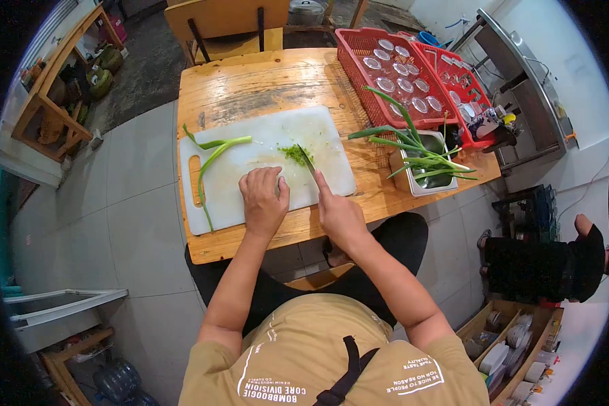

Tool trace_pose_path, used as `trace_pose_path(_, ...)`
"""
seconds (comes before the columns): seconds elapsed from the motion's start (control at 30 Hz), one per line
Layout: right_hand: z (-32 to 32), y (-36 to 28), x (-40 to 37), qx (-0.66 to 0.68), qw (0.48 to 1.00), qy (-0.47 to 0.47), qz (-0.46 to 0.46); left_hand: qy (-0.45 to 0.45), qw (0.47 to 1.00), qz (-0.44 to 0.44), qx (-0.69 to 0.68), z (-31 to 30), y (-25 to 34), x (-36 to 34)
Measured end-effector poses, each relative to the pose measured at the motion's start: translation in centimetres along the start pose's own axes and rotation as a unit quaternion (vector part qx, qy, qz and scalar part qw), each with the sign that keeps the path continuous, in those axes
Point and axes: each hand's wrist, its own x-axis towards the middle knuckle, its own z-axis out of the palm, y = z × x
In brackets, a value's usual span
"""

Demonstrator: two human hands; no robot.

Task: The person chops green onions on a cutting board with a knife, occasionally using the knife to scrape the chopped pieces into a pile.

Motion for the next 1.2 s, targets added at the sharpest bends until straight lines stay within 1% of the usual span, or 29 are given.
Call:
trace_pose_path(0.07, -0.8, -0.3, 0.5, 0.022, 1.0, 0.01, -0.011, 0.005, 1.0, 0.001, 0.007, -0.1, -0.2, 0.1)
trace_pose_path(0.13, -2.5, -1.1, -0.5, 0.006, 1.0, 0.003, 0.007, 0.009, 1.0, -0.006, 0.003, -0.2, -0.4, -0.1)
trace_pose_path(0.17, -2.0, -1.3, -0.9, 0.004, 1.0, -0.001, 0.002, 0.012, 1.0, -0.013, 0.005, -0.2, -0.4, -0.1)
trace_pose_path(0.23, -0.9, -1.0, -1.7, -0.057, 0.998, -0.022, 0.008, 0.016, 1.0, -0.012, -0.005, -0.1, -0.3, 0.0)
trace_pose_path(0.27, -0.4, -0.8, -1.4, -0.058, 0.998, -0.023, 0.01, 0.014, 1.0, -0.013, -0.008, 0.0, -0.2, 0.1)
trace_pose_path(0.33, 0.5, -0.7, -0.3, -0.048, 0.999, -0.006, 0.005, 0.004, 1.0, -0.006, 0.0, 0.0, -0.1, 0.1)
trace_pose_path(0.43, -0.6, -0.6, 0.8, -0.008, 1.0, -0.004, 0.018, -0.001, 1.0, 0.002, -0.009, -0.4, 0.1, 0.2)
trace_pose_path(0.53, -0.5, -1.0, -2.6, -0.044, 0.999, -0.008, 0.005, 0.008, 1.0, -0.008, -0.006, -0.3, -0.3, 0.0)
trace_pose_path(0.57, -0.6, -1.1, -2.3, -0.046, 0.999, -0.01, 0.001, 0.01, 1.0, -0.011, -0.005, -0.3, -0.3, 0.1)
trace_pose_path(0.67, -0.7, -0.8, -1.2, -0.033, 0.999, -0.027, 0.034, 0.003, 1.0, -0.01, -0.007, -0.1, 0.0, 0.1)
trace_pose_path(0.73, -0.2, -0.3, 0.2, 0.001, 1.0, 0.009, 0.01, 0.0, 1.0, 0.002, 0.008, 0.1, -0.2, 0.0)
trace_pose_path(0.77, -0.8, -0.5, 0.2, 0.002, 1.0, 0.013, 0.01, 0.002, 1.0, 0.007, 0.008, 0.1, -0.1, 0.0)
trace_pose_path(0.83, -2.5, -1.0, 0.3, -0.01, 0.999, -0.048, 0.007, 0.001, 1.0, 0.005, 0.008, -0.1, -0.3, -0.1)
trace_pose_path(0.87, -3.2, -0.9, 0.4, -0.011, 0.999, -0.048, 0.002, 0.006, 1.0, 0.002, 0.01, -0.2, -0.4, 0.1)
trace_pose_path(0.93, -4.2, -0.4, 0.1, 0.018, 1.0, -0.017, -0.009, 0.008, 1.0, -0.001, 0.005, -0.1, -0.5, -0.1)
trace_pose_path(1.07, -1.4, 0.7, -0.2, 0.006, 1.0, -0.011, -0.001, 0.005, 1.0, 0.007, 0.015, 0.0, -0.2, -0.1)
trace_pose_path(1.13, 0.5, 0.5, -1.1, -0.009, 1.0, 0.009, 0.024, -0.003, 1.0, 0.003, 0.01, -0.1, -0.3, 0.0)
trace_pose_path(1.2, 0.1, 0.1, 0.0, -0.001, 1.0, 0.009, 0.02, -0.001, 1.0, 0.001, 0.011, -0.1, -0.4, 0.3)
